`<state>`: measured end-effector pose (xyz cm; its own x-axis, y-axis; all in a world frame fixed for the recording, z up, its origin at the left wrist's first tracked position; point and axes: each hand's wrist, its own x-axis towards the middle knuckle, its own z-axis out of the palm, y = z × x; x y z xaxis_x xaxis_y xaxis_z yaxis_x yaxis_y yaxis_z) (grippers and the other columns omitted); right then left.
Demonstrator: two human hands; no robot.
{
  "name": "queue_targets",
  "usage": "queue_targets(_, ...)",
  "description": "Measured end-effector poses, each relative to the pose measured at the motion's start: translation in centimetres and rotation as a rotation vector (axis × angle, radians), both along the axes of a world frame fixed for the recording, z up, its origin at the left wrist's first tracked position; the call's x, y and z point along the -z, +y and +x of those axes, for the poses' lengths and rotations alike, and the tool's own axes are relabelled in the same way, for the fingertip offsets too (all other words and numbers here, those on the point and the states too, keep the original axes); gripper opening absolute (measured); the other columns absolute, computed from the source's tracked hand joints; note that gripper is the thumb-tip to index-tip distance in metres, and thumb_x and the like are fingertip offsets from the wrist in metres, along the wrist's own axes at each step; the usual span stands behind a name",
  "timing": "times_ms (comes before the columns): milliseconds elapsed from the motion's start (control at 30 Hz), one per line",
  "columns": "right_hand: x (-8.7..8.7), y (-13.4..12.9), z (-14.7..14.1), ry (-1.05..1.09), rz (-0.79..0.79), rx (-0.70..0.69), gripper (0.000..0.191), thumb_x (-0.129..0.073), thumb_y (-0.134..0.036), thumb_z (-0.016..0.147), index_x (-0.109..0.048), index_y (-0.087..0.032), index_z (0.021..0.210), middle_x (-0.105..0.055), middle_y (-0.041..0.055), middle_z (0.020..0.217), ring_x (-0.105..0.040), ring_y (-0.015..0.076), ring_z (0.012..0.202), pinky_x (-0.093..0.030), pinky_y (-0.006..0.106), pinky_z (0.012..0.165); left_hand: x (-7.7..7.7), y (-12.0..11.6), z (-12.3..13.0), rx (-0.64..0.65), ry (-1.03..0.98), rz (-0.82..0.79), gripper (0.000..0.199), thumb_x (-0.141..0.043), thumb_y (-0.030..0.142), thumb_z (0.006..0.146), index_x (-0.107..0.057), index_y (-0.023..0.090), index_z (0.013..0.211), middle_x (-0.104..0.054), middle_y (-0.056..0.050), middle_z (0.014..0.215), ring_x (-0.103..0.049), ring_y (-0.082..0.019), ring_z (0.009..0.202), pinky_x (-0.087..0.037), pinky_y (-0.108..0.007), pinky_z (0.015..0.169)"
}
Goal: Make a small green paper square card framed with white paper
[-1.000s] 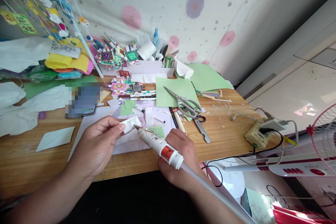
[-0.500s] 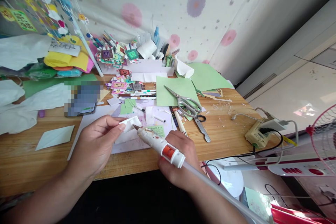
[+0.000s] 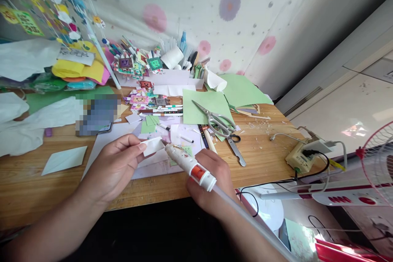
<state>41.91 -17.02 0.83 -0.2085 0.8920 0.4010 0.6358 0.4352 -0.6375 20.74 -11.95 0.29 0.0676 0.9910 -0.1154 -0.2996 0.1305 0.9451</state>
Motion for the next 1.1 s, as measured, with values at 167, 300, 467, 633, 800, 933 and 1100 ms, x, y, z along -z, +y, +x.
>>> queue_targets(167, -0.6, 0.0, 0.1, 0.168, -0.043, -0.086, 0.017, -0.052, -0.01, 0.074, -0.058, -0.024, 0.083, -0.056, 0.0013, 0.072, -0.056, 0.018, 0.065, -0.046, 0.031, 0.055, 0.0, 0.2, 0.2, -0.013, -0.105, -0.084, 0.021, -0.077, 0.025, 0.065, -0.058, 0.017, 0.059, -0.06, 0.002, 0.064, -0.057, -0.014, 0.072, -0.048, -0.029, 0.074)
queue_targets(300, -0.2, 0.1, -0.3, 0.029, 0.086, -0.123, 0.022, -0.05, -0.003, 0.068, -0.046, -0.024, 0.07, -0.049, -0.0011, 0.065, -0.055, 0.0185, 0.07, -0.049, 0.032, 0.063, 0.3, 0.2, 0.2, -0.05, 0.076, 0.039, 0.017, -0.072, 0.029, 0.072, -0.062, 0.018, 0.064, -0.059, 0.002, 0.064, -0.052, -0.012, 0.067, -0.041, -0.024, 0.066)
queue_targets(467, 0.4, 0.3, -0.7, -0.106, 0.109, -0.059, 0.026, -0.048, -0.003, 0.063, -0.033, -0.024, 0.064, -0.041, -0.0017, 0.06, -0.046, 0.0176, 0.064, -0.04, 0.031, 0.055, 0.7, 0.0, 0.0, -0.083, 0.185, 0.121, 0.017, -0.071, 0.03, 0.074, -0.062, 0.019, 0.064, -0.058, 0.003, 0.064, -0.048, -0.011, 0.065, -0.037, -0.023, 0.062)
queue_targets(633, 0.8, 0.3, -0.5, -0.133, 0.115, -0.045, 0.028, -0.05, -0.006, 0.061, -0.028, -0.024, 0.062, -0.038, -0.0022, 0.057, -0.038, 0.0159, 0.058, -0.034, 0.032, 0.052, 0.8, -0.2, -0.1, -0.075, 0.211, 0.149, 0.017, -0.071, 0.031, 0.076, -0.062, 0.02, 0.066, -0.063, 0.002, 0.071, -0.052, -0.013, 0.071, -0.038, -0.024, 0.066)
queue_targets(800, 1.3, 0.3, -0.4, -0.137, 0.093, -0.019, 0.029, -0.051, -0.007, 0.062, -0.029, -0.024, 0.062, -0.038, -0.0027, 0.058, -0.04, 0.0155, 0.057, -0.033, 0.031, 0.052, 0.7, -0.2, 0.0, -0.072, 0.232, 0.163, 0.016, -0.071, 0.033, 0.075, -0.065, 0.021, 0.067, -0.069, -0.001, 0.079, -0.058, -0.016, 0.077, -0.042, -0.026, 0.07)
queue_targets(933, 0.6, 0.2, -0.6, -0.138, 0.057, -0.028, 0.029, -0.051, -0.008, 0.065, -0.027, -0.024, 0.061, -0.036, -0.0024, 0.057, -0.039, 0.0162, 0.056, -0.032, 0.031, 0.052, 0.4, -0.3, 0.1, -0.087, 0.235, 0.168, 0.016, -0.073, 0.032, 0.073, -0.065, 0.022, 0.065, -0.072, -0.003, 0.087, -0.062, -0.02, 0.084, -0.045, -0.027, 0.074)
queue_targets(1100, 0.3, 0.0, -0.6, -0.16, 0.01, -0.03, 0.028, -0.052, -0.009, 0.065, -0.029, -0.024, 0.061, -0.036, -0.0023, 0.059, -0.037, 0.0156, 0.056, -0.033, 0.031, 0.054, 0.6, -0.4, -0.2, -0.081, 0.355, 0.255, 0.014, -0.07, 0.031, 0.078, -0.065, 0.022, 0.068, -0.072, -0.002, 0.088, -0.063, -0.018, 0.086, -0.046, -0.025, 0.074)
